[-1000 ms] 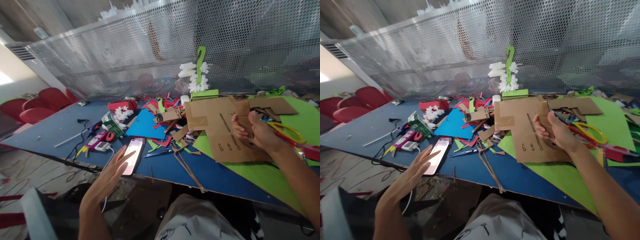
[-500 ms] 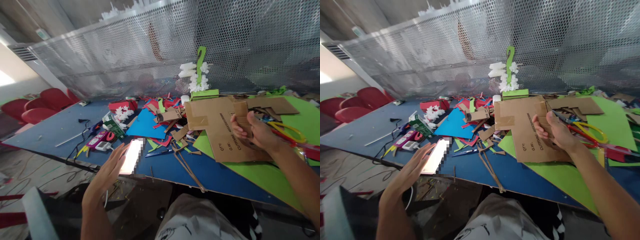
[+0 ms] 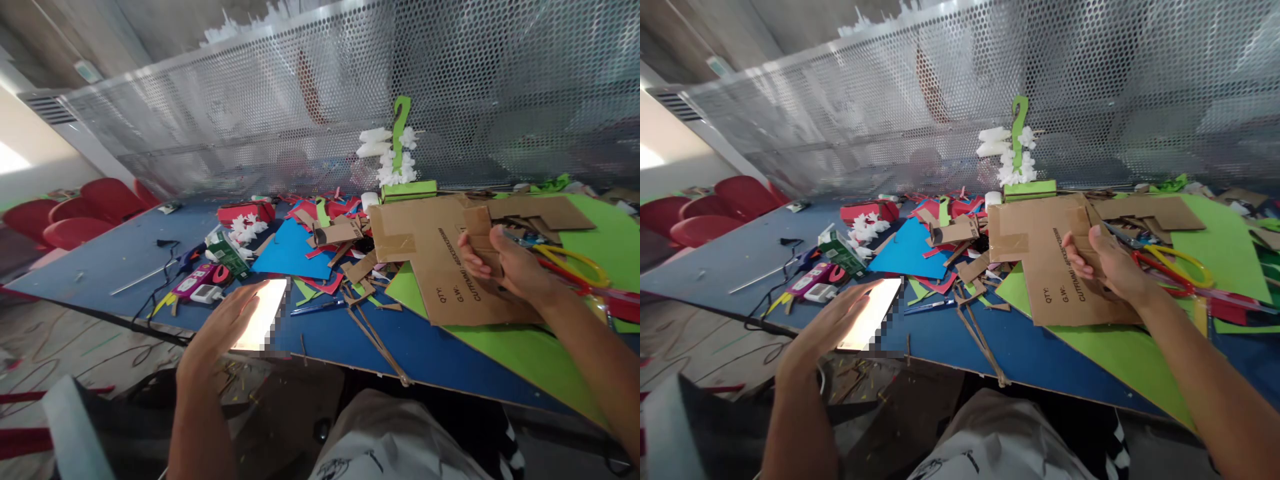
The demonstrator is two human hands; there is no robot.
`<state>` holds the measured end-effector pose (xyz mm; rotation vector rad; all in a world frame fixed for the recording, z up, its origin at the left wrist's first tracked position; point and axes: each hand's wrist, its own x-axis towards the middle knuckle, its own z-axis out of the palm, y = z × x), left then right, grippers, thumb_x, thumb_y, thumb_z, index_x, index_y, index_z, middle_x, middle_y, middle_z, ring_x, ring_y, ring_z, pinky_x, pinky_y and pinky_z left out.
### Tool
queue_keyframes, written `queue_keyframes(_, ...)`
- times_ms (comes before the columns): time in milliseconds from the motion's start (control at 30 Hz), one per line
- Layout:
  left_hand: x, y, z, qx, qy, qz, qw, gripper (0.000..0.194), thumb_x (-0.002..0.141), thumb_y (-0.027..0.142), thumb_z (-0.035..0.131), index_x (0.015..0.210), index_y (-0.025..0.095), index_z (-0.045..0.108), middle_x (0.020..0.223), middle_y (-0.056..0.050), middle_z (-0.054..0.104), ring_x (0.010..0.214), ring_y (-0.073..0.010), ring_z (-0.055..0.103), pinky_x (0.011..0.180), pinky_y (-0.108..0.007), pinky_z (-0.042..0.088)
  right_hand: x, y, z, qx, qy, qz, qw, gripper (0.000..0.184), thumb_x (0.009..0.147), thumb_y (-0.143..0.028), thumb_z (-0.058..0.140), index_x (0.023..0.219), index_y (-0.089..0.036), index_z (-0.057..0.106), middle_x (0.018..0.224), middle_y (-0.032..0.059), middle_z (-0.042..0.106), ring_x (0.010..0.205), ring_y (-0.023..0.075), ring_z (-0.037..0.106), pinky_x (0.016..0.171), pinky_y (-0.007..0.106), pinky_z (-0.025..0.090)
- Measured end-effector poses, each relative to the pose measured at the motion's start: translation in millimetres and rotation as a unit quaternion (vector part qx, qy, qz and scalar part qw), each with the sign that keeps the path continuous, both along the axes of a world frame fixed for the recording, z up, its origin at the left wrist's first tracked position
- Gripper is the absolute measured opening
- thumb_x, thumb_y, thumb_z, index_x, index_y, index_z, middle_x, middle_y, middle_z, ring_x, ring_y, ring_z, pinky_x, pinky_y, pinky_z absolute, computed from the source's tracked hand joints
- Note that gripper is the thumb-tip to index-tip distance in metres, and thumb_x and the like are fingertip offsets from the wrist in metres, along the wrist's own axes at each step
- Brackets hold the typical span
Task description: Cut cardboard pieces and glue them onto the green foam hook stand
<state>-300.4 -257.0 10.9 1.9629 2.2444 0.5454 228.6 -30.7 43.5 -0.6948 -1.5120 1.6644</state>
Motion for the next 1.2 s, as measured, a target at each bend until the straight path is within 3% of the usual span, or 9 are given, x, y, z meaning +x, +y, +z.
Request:
queue_keyframes(233, 0, 4, 0.6, -0.027, 0.011, 0.000, 1.000, 0.060, 0.108, 0.057, 0.031, 0.159, 0.030, 0.051, 0.157, -0.006, 0.059, 0.145, -0.0265, 0.054, 0.125, -0.046, 0.037, 3, 4, -5.1, -0.006, -0.006, 0.000, 1.000, 0.057, 0.098, -0.075, 0.052, 0.102, -0.020, 0.067, 0.071, -0.0009, 0.046, 0.053, 0.0097, 0.036, 0.048, 0.022, 0.036)
queue_keyframes(333, 0, 0, 1.7, -0.008, -0.033, 0.016, 0.999, 0.065, 0.107, 0.058, 0.032, 0.162, 0.025, 0.044, 0.163, -0.008, 0.052, 0.152, -0.0279, 0.047, 0.128, -0.047, 0.034, 3, 4, -4.3, -0.006, -0.007, 0.002, 1.000, 0.057, 0.098, -0.075, 0.053, 0.102, -0.020, 0.068, 0.072, -0.0007, 0.046, 0.053, 0.0098, 0.036, 0.048, 0.022, 0.036)
queue_keyframes(533, -9, -20, -6.9, 0.002, -0.144, 0.026, 0.989, 0.068, 0.105, 0.059, 0.040, 0.163, 0.023, 0.039, 0.163, -0.015, 0.051, 0.146, -0.0335, 0.054, 0.123, -0.054, 0.041, 1, 1, -1.0, 0.010, -0.005, 0.003, 1.000, 0.058, 0.096, -0.077, 0.055, 0.101, -0.020, 0.067, 0.071, -0.0008, 0.046, 0.053, 0.0099, 0.036, 0.046, 0.021, 0.036)
queue_keyframes(733, 1, -50, -13.8, 0.014, -0.257, 0.009, 0.966, 0.067, 0.104, 0.053, 0.052, 0.164, 0.030, 0.035, 0.173, -0.009, 0.038, 0.159, -0.0321, 0.035, 0.130, -0.054, 0.030, 1, 0, -1.1, 0.011, -0.011, -0.002, 1.000, 0.058, 0.097, -0.076, 0.052, 0.101, -0.020, 0.067, 0.071, -0.0010, 0.046, 0.053, 0.0094, 0.037, 0.048, 0.021, 0.037)
queue_keyframes(1000, 16, -63, -5.6, -0.002, -0.268, 0.004, 0.963, 0.073, 0.102, 0.053, 0.057, 0.167, 0.034, 0.031, 0.177, -0.007, 0.030, 0.164, -0.0353, 0.022, 0.132, -0.060, 0.016, -2, -2, 2.0, 0.038, -0.015, 0.015, 0.999, 0.055, 0.100, -0.074, 0.048, 0.098, -0.021, 0.064, 0.073, -0.0005, 0.046, 0.054, 0.0104, 0.035, 0.048, 0.023, 0.036)
queue_keyframes(1200, 14, -63, -5.1, -0.018, -0.237, -0.003, 0.971, 0.077, 0.101, 0.055, 0.058, 0.169, 0.034, 0.026, 0.178, -0.010, 0.023, 0.164, -0.0370, 0.020, 0.130, -0.064, 0.018, -1, -1, 0.2, 0.020, -0.020, 0.000, 1.000, 0.059, 0.096, -0.077, 0.052, 0.099, -0.020, 0.066, 0.073, -0.0002, 0.045, 0.054, 0.0113, 0.035, 0.048, 0.025, 0.037)
